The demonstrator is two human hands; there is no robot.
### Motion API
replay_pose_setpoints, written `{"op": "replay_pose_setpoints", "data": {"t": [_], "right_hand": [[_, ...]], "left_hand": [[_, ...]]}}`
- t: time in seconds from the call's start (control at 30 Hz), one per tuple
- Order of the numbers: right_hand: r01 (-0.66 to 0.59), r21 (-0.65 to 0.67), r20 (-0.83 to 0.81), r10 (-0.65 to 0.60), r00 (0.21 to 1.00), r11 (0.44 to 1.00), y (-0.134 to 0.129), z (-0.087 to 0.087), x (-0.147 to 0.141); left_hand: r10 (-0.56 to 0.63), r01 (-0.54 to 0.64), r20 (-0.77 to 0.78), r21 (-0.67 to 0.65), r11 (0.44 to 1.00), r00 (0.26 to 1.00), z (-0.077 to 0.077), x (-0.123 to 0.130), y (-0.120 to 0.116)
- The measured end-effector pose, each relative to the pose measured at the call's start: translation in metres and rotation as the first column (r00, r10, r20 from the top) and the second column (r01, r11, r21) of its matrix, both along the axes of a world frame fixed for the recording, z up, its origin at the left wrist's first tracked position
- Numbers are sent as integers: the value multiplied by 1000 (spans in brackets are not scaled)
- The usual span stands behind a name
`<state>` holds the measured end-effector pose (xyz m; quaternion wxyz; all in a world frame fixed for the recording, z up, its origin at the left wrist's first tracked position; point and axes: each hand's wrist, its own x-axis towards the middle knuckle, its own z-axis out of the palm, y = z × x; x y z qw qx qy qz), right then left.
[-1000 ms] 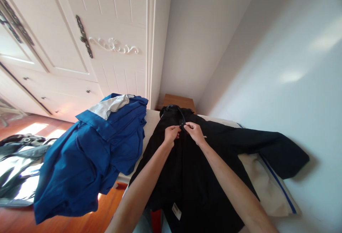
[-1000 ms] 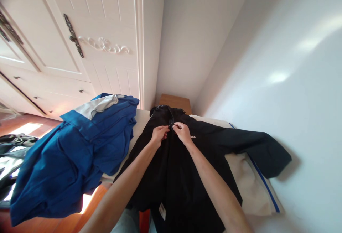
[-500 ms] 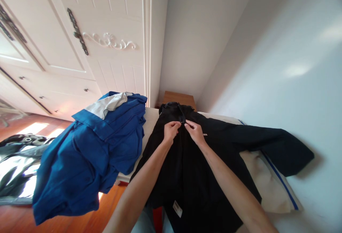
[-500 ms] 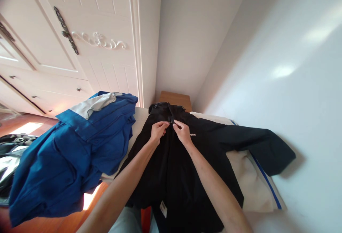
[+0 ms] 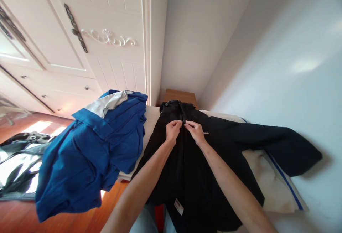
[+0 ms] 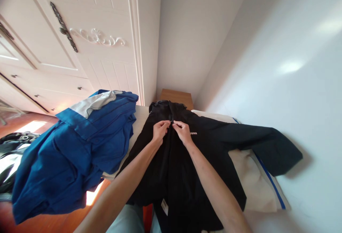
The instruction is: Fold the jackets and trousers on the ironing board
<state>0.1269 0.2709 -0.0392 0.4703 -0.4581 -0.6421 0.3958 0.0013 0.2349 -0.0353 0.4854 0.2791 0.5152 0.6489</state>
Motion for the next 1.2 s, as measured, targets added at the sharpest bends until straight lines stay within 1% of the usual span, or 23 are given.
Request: {"op": "replay_pose_setpoints", "data": {"t": [0.13,0.23,0.3,0.53,0.73,0.93,1.0,1.1,1.2], "right_hand": [[-46,124,71,38,997,991,-5,1,-3],[-76,161,98,60,993,984,-7,1,-5],[-79,143,102,64,993,987,-6,1,-6],[-106,101,109,95,989,989,-1,-5,-4],[-169,101,162,151,975,980,-1,-8,-6],[-210,130,242,174,954,969,-1,-4,-8],[-205,130,243,169,955,970,0,-4,-7],[-172,97,186,152,971,980,2,-6,-6],[-62,36,82,59,995,997,5,-9,-6]], "left_hand": [[18,-16,-96,25,1000,995,-3,2,-1],[45,-40,-140,38,999,989,-5,4,-2],[44,-42,-116,23,999,992,-6,4,-1],[-11,11,-6,-51,999,1000,-11,0,4],[-130,133,48,-62,989,990,-12,-9,4],[-225,229,82,-47,972,971,-12,-16,4],[-240,244,89,-37,969,967,-13,-17,4],[-250,253,86,-21,967,964,-13,-14,4],[-242,241,2,-48,969,970,-11,-13,3]]}}
